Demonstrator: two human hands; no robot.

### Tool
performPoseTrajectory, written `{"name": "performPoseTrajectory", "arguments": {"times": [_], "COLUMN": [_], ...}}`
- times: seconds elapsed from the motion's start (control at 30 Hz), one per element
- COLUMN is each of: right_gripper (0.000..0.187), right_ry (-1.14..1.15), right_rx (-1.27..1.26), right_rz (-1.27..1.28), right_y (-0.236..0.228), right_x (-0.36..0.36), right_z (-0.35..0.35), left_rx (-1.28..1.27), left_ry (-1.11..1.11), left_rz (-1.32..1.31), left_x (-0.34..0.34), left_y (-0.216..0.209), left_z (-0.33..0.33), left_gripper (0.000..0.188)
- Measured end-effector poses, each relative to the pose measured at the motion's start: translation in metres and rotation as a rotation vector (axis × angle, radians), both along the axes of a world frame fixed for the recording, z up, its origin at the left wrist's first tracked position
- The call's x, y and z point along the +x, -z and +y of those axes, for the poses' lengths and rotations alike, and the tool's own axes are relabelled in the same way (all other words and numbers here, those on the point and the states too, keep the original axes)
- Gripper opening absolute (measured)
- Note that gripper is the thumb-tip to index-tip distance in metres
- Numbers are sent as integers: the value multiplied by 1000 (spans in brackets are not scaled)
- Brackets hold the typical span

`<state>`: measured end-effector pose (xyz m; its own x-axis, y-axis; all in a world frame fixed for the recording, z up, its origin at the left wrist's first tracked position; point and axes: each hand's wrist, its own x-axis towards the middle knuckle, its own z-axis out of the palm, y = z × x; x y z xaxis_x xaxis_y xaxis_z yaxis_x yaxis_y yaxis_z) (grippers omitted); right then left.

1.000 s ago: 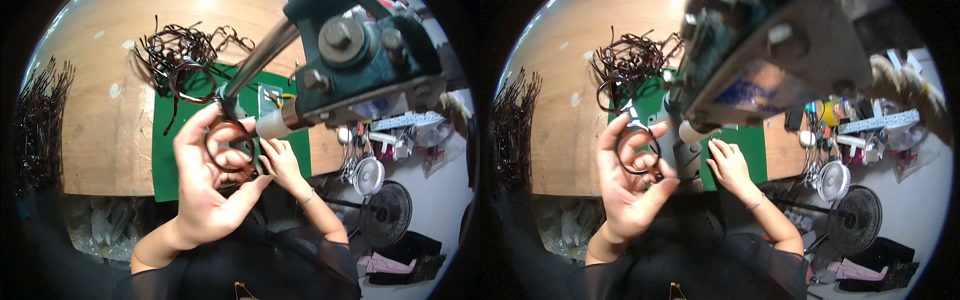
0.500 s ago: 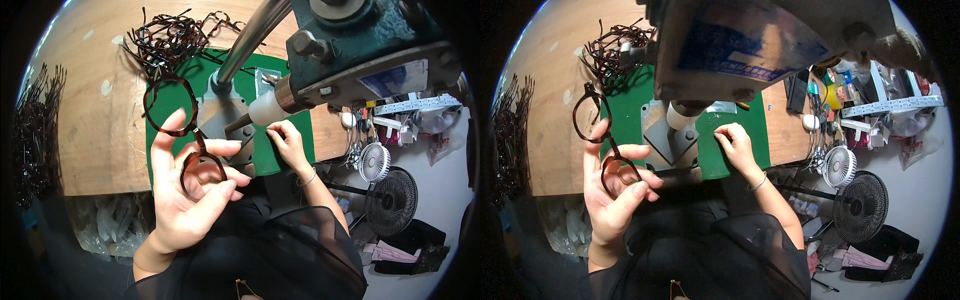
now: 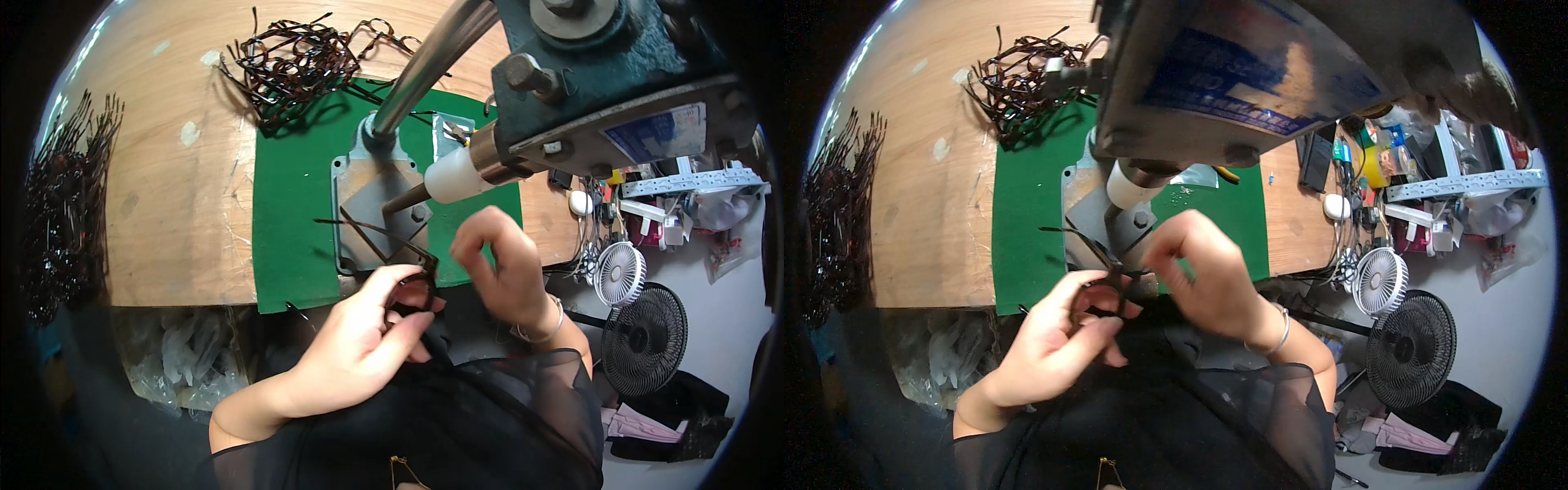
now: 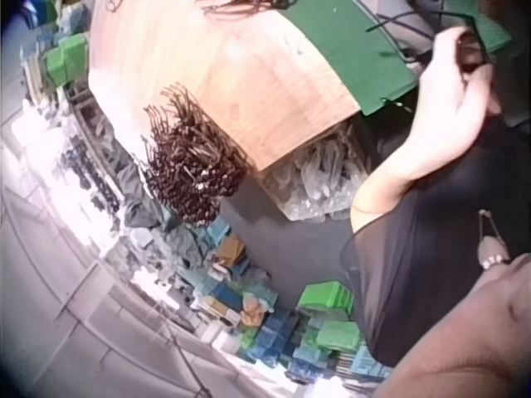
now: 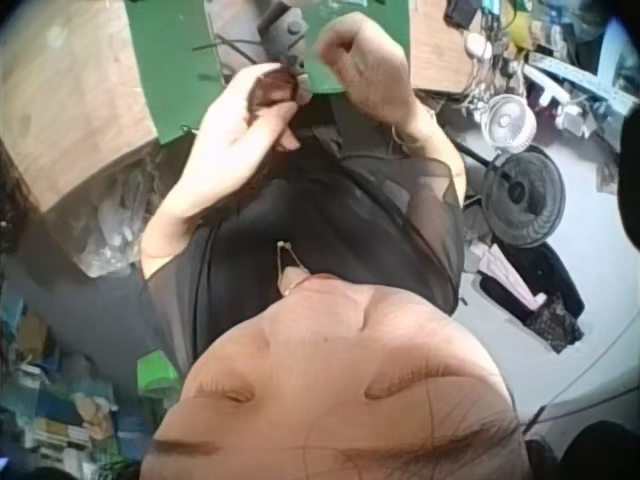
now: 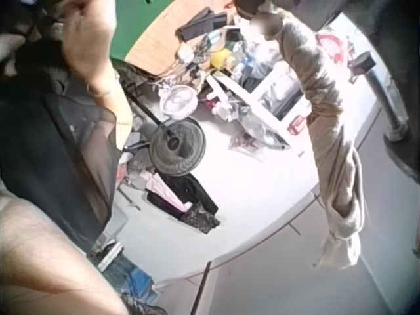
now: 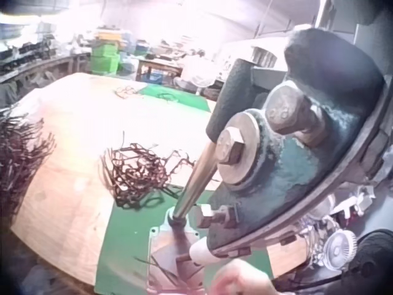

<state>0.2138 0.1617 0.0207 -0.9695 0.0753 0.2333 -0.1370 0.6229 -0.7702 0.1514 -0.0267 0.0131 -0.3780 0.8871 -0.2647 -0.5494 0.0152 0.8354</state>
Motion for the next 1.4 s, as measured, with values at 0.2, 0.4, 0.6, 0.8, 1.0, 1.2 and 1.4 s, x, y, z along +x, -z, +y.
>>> {"name": "performPoseTrajectory", "arguments": {"times": [0.2,0.4,0.6,0.8,1.0,1.2,1.4], "right_gripper": [14,13,14,14,15,20,17], "right_ry": [-208,-188,-165,-204,-214,-188,-118], "right_rx": [40,-73,-217,-275,-294,-354,-251], "right_rz": [93,110,50,-9,-17,-42,214], "right_y": [-8,-7,-3,-7,-5,-7,-8], "right_x": [-11,-7,-4,-7,-6,-6,-3], "right_z": [-17,-18,-19,-16,-14,-15,-6], "left_rx": [56,86,77,103,92,70,129], "left_ry": [29,49,56,99,119,114,45], "left_rz": [-89,-49,-24,-116,-100,73,-123], "left_x": [2,3,4,1,0,4,-2], "left_y": [1,-4,-3,-6,-6,0,-7], "left_z": [-9,-12,-11,-13,-13,-14,-5], "left_gripper": [36,37,38,40,39,40,39]}}
